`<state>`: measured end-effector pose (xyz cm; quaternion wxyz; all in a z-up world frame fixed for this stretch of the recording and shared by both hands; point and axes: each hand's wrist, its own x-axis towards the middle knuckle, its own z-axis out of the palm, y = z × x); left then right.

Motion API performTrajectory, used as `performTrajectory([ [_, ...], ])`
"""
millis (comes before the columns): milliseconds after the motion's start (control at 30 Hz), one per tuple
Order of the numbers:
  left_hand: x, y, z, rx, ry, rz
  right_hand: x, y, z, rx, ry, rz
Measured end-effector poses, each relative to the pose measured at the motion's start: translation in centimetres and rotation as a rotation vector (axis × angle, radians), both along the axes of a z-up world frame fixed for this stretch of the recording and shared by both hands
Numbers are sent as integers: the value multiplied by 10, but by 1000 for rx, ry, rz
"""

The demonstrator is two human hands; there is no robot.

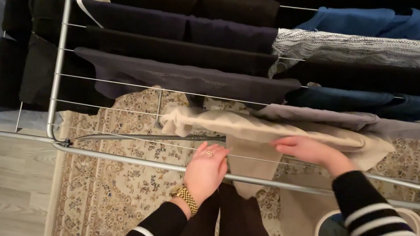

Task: The person takes a pair of gray shorts from a laundry bin, unfolds them, and hangs them on a metal drying rack. Then the person takes a pair of beige pants from the bin, unfolds them, and hangs them on the same rack.

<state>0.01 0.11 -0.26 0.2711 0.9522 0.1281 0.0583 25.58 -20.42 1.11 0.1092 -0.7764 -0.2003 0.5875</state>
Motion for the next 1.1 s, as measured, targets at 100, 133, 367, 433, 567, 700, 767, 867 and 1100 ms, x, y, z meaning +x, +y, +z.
performTrajectory([
  [100, 0, 0, 3, 1, 8, -7, -7, 16, -38, 32, 34, 95],
  [133, 0, 0, 3, 2, 4, -6, -10, 26, -43, 55, 49, 187],
  [367, 7, 4, 37, -110, -23, -31, -15, 52, -129, -159, 266, 259],
  [433, 6, 4, 33, -111, -14, -22, -8, 70, -94, -246, 216, 233],
  [567, 4, 1, 30, -111, 0, 7, -3, 77, -85, -324, 133, 217],
  [700, 4, 1, 28, -131, -8, 24, -6, 71, -103, -294, 73, 244],
  [767, 5, 1, 30, -132, 1, 4, -9, 64, -113, -281, 43, 254],
  [867, 3, 1, 26, -103, 1, 13, -10, 51, -126, -264, -5, 264],
  [1100, 7, 1, 31, -130, 27, -7, 5, 32, -162, -213, -118, 292],
])
